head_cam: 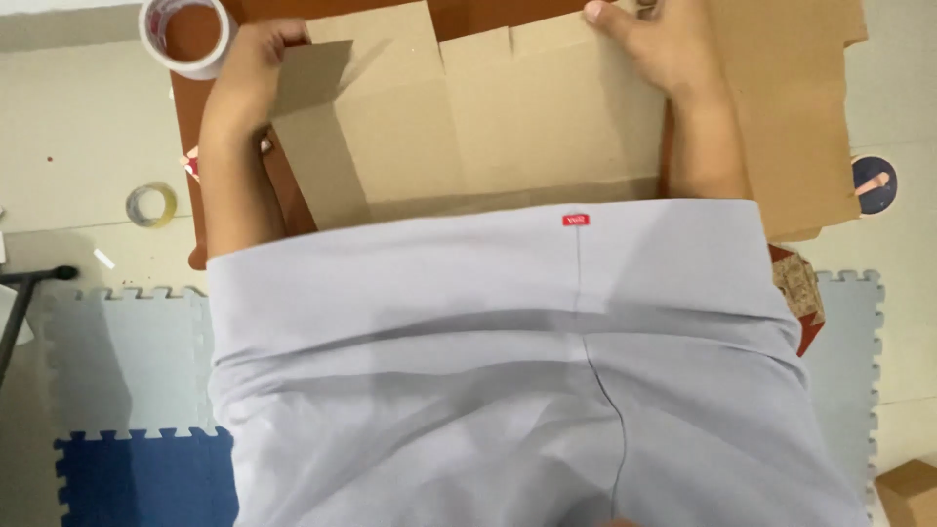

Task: The person folds a flat cardboard sheet into a box shape on a brown table. They fold the side flaps and tuck the tabs into slots to secure the structure. The person then places a small red card inside the finished box.

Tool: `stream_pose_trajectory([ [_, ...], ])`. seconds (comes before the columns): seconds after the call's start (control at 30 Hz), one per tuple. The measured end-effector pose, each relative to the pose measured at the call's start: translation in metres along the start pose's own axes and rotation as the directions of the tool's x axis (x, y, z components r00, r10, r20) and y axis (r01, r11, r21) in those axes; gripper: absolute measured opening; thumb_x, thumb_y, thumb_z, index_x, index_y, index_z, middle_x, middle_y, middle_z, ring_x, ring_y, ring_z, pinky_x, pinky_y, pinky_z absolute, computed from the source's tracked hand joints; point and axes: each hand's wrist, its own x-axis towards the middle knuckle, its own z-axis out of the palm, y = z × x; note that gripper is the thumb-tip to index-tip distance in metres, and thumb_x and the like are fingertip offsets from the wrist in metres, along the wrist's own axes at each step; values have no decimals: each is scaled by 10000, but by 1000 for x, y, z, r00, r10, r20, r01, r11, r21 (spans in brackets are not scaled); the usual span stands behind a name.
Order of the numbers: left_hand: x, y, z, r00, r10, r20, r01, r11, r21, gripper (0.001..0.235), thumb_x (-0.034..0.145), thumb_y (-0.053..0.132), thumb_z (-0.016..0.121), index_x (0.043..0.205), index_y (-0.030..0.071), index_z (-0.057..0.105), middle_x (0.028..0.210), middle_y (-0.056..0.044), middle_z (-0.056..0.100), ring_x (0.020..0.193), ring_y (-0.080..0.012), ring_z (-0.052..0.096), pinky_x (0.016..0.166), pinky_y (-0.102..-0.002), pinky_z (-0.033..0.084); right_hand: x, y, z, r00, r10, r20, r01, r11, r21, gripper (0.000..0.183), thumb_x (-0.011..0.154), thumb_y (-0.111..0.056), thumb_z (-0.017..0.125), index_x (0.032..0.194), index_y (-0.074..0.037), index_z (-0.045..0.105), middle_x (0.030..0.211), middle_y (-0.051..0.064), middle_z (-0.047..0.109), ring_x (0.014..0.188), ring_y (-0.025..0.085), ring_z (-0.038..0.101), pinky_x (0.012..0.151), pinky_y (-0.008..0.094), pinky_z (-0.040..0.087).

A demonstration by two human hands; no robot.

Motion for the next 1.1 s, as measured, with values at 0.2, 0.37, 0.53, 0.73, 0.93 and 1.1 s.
stream_pose_trajectory([
  [0.2,5,-56,-27,740,372,-560,-373,920,118,232,918,-53,511,879,147,400,834,46,380,775,-90,301,636,-296,278,-58,0,15,967,-101,-236,56,980,-190,477,1106,-281,677,1438,-63,414,1312,167,524,1053,281,656,892,389,563],
  [0.37,-127,-17,63,820,566,-82,-397,667,630,425,1034,327,632,1380,98,537,1433,-180,468,1345,-370,445,1072,-566,293,-154,-18,11,983,167,-77,-183,889,-419,452,1008,-361,663,1308,-28,601,1197,229,522,1041,354,553,885,481,471],
  [0.53,-155,-71,106,910,414,6,-271,584,765,806,789,473,812,1496,228,510,1562,-200,370,1470,-442,293,1172,-688,145,-179,-9,41,974,0,-227,-120,849,-514,488,965,-363,802,1249,-24,597,1099,167,488,1042,383,483,863,501,422],
  [0.73,-157,-73,103,940,339,20,-236,609,757,798,708,288,841,1461,312,576,1560,-142,441,1487,-440,272,1182,-611,154,-164,6,53,947,-93,-307,-32,925,-380,390,974,-265,838,1116,-31,561,979,109,509,916,333,540,825,443,403],
  [0.93,-146,-80,90,851,526,13,-361,565,742,419,897,198,602,1292,259,728,1354,-51,679,1346,-301,563,1193,-505,266,-170,3,60,915,-107,-389,41,984,-173,201,943,51,731,1102,0,619,889,145,585,765,338,629,715,403,511],
  [1.1,-138,-82,94,842,539,12,-353,535,768,429,863,133,675,1270,247,743,1324,-14,703,1319,-250,591,1230,-517,196,-181,5,62,898,-244,-365,130,942,-311,283,910,130,679,1180,46,694,888,140,557,772,314,639,697,392,536],
])
